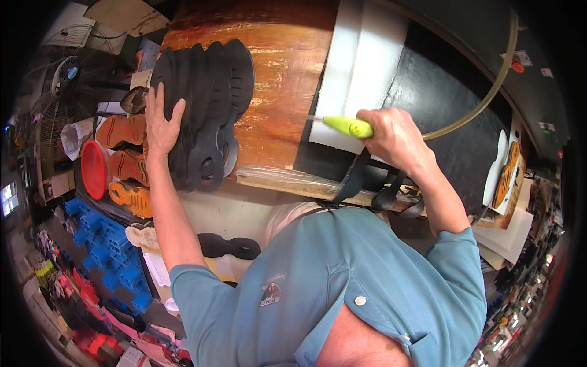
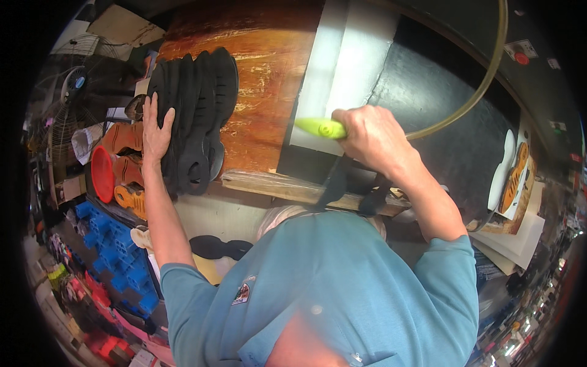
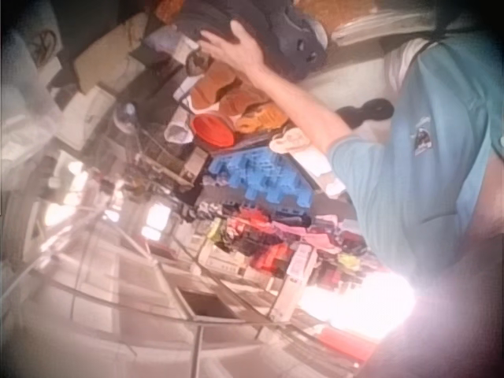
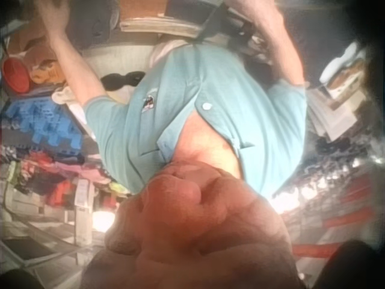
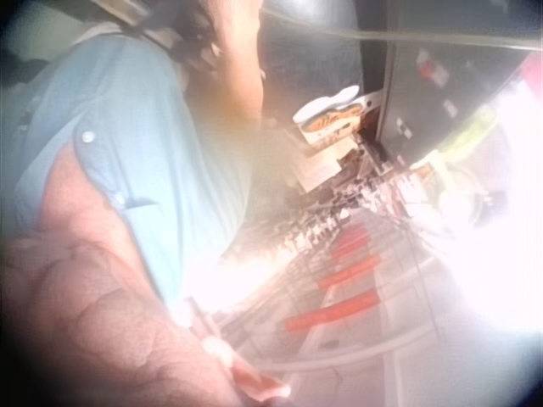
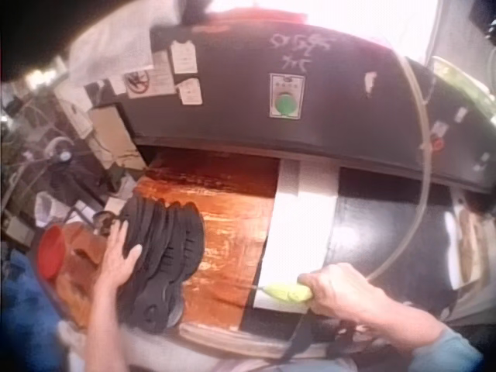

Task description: The person uses a green air nozzle to blow air onto a stack of black shoe insoles, then separates and inspects them by hand. The person repeats this process on multiple insoles, turning them over and blowing air into the grooves before stacking them on the workbench.

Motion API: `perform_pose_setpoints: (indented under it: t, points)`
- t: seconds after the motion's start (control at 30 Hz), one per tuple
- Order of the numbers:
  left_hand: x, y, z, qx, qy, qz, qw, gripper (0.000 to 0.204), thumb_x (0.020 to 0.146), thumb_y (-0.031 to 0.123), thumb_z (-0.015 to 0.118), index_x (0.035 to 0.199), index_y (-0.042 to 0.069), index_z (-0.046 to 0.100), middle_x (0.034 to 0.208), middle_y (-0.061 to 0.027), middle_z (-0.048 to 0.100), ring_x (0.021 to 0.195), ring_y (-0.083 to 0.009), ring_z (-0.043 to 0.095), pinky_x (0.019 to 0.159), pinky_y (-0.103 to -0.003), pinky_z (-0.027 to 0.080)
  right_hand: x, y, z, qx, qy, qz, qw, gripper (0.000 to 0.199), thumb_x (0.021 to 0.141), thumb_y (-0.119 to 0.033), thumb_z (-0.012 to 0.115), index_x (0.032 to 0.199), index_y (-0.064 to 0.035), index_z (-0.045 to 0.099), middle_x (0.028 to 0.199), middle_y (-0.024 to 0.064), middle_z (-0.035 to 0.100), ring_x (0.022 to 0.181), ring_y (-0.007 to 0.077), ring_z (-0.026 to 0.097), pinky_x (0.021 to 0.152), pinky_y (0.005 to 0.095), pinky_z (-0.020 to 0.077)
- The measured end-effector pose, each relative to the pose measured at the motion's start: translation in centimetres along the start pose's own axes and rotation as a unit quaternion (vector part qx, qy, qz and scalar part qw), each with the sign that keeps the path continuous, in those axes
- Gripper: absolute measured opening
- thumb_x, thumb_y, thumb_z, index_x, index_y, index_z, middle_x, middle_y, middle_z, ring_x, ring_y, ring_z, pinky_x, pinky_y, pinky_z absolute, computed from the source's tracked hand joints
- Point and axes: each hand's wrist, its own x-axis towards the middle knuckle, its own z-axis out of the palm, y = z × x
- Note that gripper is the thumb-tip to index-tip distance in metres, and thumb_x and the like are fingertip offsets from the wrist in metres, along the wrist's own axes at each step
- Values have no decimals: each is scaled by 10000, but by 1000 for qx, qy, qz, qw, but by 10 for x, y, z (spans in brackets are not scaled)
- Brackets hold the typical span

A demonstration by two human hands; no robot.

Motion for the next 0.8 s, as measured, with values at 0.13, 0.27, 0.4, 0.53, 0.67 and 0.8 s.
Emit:
perform_pose_setpoints:
  t: [0.13,0.27,0.4,0.53,0.67,0.8]
  points:
    - [1,-5,3,20,6,2,1000,810,1069,544,650,1704,94,423,1758,-333,301,1651,-512,231,1344,-544,209,9,-11,5,6,-62,-115,991,78,837,-55,743,880,-5,701,729,227,698,748,442,729,690,516,581]
    - [8,-19,3,-54,-21,-48,997,722,1182,586,286,1718,118,412,1788,-295,264,1672,-482,190,1362,-520,139,21,-23,14,-7,-39,-99,994,154,809,-53,765,957,-56,724,831,178,745,816,433,741,739,524,594]
    - [9,-31,-3,-102,-26,-58,993,720,1176,576,322,1717,109,411,1787,-296,267,1672,-479,194,1362,-520,148,48,-33,30,6,-40,-122,992,109,835,-77,761,930,-60,710,806,177,736,791,413,747,723,521,597]
    - [5,-33,-5,-104,-19,-47,993,720,1169,567,358,1715,101,409,1785,-298,270,1672,-476,199,1361,-519,156,83,-32,33,-41,-22,-97,994,113,897,-143,781,932,-57,717,801,219,719,792,470,712,697,550,558]
    - [3,-31,-5,-102,-14,-40,994,722,1163,558,394,1714,92,407,1784,-299,273,1672,-473,204,1361,-519,164,95,-48,38,-4,-8,-103,995,142,909,-174,789,947,-57,719,813,206,738,799,453,732,723,544,586]
    - [3,-31,-7,-101,-14,-38,994,726,1156,548,430,1712,83,405,1782,-301,276,1672,-470,209,1360,-518,173,104,-65,43,-20,-37,-166,985,94,911,-155,763,931,-64,751,760,184,738,724,374,750,694,508,615]
